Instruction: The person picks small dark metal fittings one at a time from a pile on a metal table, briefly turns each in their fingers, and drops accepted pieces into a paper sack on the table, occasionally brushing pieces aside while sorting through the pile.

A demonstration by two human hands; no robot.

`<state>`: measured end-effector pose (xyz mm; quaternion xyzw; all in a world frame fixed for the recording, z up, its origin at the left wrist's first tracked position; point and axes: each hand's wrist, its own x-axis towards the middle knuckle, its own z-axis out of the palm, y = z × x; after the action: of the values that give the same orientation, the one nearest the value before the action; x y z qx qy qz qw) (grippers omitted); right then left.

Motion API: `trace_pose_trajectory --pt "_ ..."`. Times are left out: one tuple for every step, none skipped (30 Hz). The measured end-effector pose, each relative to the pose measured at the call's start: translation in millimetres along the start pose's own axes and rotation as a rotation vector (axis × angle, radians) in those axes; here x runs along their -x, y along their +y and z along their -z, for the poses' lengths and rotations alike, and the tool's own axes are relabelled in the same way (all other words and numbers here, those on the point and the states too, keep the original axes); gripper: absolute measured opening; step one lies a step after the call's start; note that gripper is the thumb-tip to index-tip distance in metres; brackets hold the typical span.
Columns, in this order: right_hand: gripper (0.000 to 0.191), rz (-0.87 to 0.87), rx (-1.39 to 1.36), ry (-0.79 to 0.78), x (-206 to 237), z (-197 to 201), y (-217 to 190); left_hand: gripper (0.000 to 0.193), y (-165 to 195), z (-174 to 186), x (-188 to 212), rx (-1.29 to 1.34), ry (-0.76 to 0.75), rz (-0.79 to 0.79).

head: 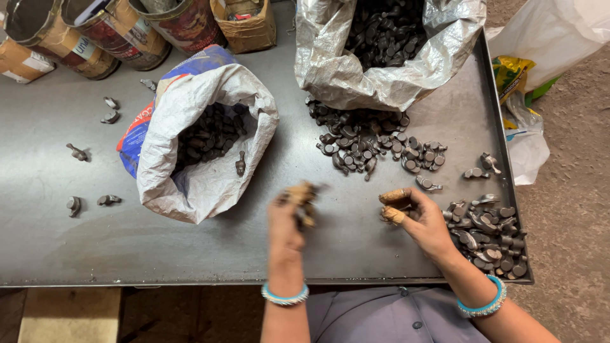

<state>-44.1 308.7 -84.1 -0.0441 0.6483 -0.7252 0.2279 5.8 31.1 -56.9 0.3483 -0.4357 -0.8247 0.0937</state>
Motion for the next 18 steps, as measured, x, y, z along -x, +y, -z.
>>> trace_pose_trajectory --pt "0.032 -0.001 0.049 0.007 -4 -2 -6 0.021 17 8 -6 0.078 0.056 -0.076" --pt "0.033 -0.002 0.097 0.014 -8 -4 -14 0.028 35 14 -11 0.345 0.099 -0.09" --pt "0.033 -0.003 0.146 0.021 -13 -8 -21 0.038 49 18 -15 0.612 0.141 -0.104" --pt "0.035 0.094 0.333 0.047 -16 -11 -29 0.039 59 17 -18 0.551 0.093 -0.153" --pt "0.037 0.194 0.521 0.074 -20 -13 -37 0.04 68 16 -21 0.491 0.044 -0.203" --pt "0.04 0.295 0.709 0.103 -26 -17 -44 0.042 75 12 -22 0.431 -0.006 -0.253" --pt "0.045 0.406 0.798 0.093 -35 -23 -49 0.044 75 4 -24 0.195 0.03 -0.219" --pt "0.05 0.516 0.888 0.083 -43 -28 -53 0.046 69 -8 -26 -0.04 0.065 -0.184" --pt "0.056 0.624 0.978 0.071 -47 -32 -55 0.048 63 -20 -27 -0.275 0.101 -0.146" --pt "0.053 0.64 0.99 0.075 -50 -36 -56 0.05 55 -30 -25 -0.398 0.044 -0.132" --pt "0.05 0.657 1.003 0.081 -55 -41 -55 0.052 48 -39 -26 -0.52 -0.014 -0.118" --pt "0.046 0.673 1.018 0.085 -57 -42 -55 0.053 42 -49 -31 -0.586 -0.045 -0.191" --pt "0.044 0.644 1.05 0.065 -57 -40 -54 0.054 35 -59 -37 -0.652 -0.074 -0.261" --pt "0.042 0.61 1.081 0.043 -56 -37 -53 0.055 29 -67 -41 -0.717 -0.103 -0.329" --pt "0.04 0.575 1.111 0.022 -53 -34 -52 0.056 25 -73 -49 -0.831 -0.094 -0.467" --pt "0.035 0.513 1.097 0.005 -50 -31 -51 0.056 21 -79 -57 -0.943 -0.085 -0.607" --pt "0.03 0.45 1.081 -0.012 -44 -26 -51 0.056 17 -84 -63 -1.053 -0.077 -0.747" --pt "0.026 0.387 1.064 -0.03 -37 -22 -51 0.054 13 -86 -66 -1.058 -0.078 -0.689"
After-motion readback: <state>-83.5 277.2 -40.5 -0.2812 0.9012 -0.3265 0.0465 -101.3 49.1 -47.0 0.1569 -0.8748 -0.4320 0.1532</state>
